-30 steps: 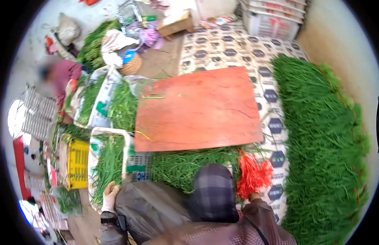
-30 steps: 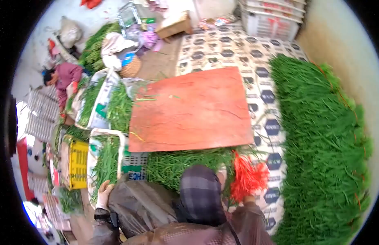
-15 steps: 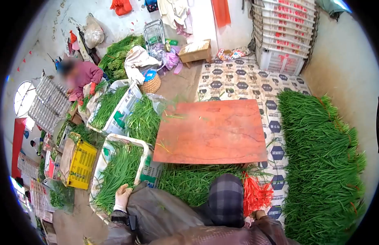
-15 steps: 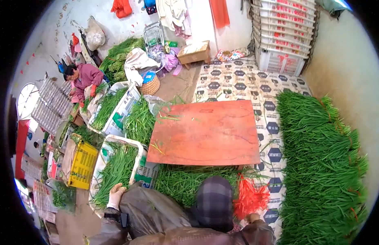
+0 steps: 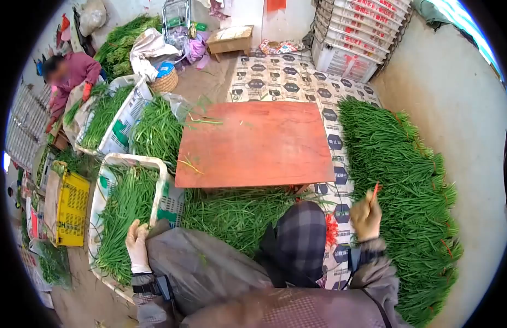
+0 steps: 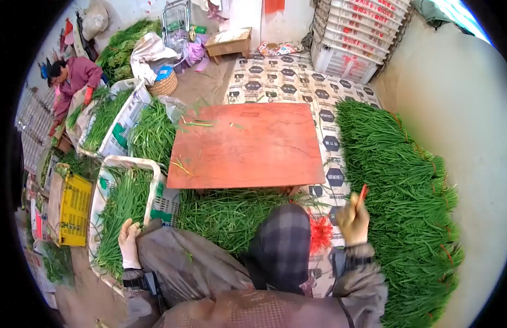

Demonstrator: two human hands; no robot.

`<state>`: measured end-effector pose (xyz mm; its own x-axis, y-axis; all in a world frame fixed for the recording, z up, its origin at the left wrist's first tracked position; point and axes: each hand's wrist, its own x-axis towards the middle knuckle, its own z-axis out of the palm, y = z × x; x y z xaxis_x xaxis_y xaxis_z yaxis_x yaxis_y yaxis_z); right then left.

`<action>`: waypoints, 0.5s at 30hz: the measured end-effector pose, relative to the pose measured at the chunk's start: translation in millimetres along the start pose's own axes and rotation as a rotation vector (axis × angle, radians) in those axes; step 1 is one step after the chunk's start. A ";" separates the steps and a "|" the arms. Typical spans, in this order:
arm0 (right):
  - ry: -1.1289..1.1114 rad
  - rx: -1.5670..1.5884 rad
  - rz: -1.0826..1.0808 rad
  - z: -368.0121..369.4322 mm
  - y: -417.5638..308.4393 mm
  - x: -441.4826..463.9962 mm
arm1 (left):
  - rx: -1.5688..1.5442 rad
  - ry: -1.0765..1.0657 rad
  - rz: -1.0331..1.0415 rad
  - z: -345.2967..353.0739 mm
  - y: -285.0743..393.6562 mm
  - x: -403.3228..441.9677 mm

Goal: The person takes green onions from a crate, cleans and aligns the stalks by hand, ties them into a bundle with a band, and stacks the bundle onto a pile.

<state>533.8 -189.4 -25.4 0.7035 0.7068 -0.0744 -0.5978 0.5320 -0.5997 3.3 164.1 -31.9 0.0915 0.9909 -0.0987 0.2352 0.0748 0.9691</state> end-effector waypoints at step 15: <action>0.065 0.038 0.582 100.5 306.0 217.2 | 0.021 0.166 -0.019 -99.6 -55.0 -20.1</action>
<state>465.1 173.7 -145.0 0.2764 0.8581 -0.4327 -0.9056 0.0819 -0.4162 -107.8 151.2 -60.7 -0.0738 0.9943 -0.0766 0.2553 0.0931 0.9624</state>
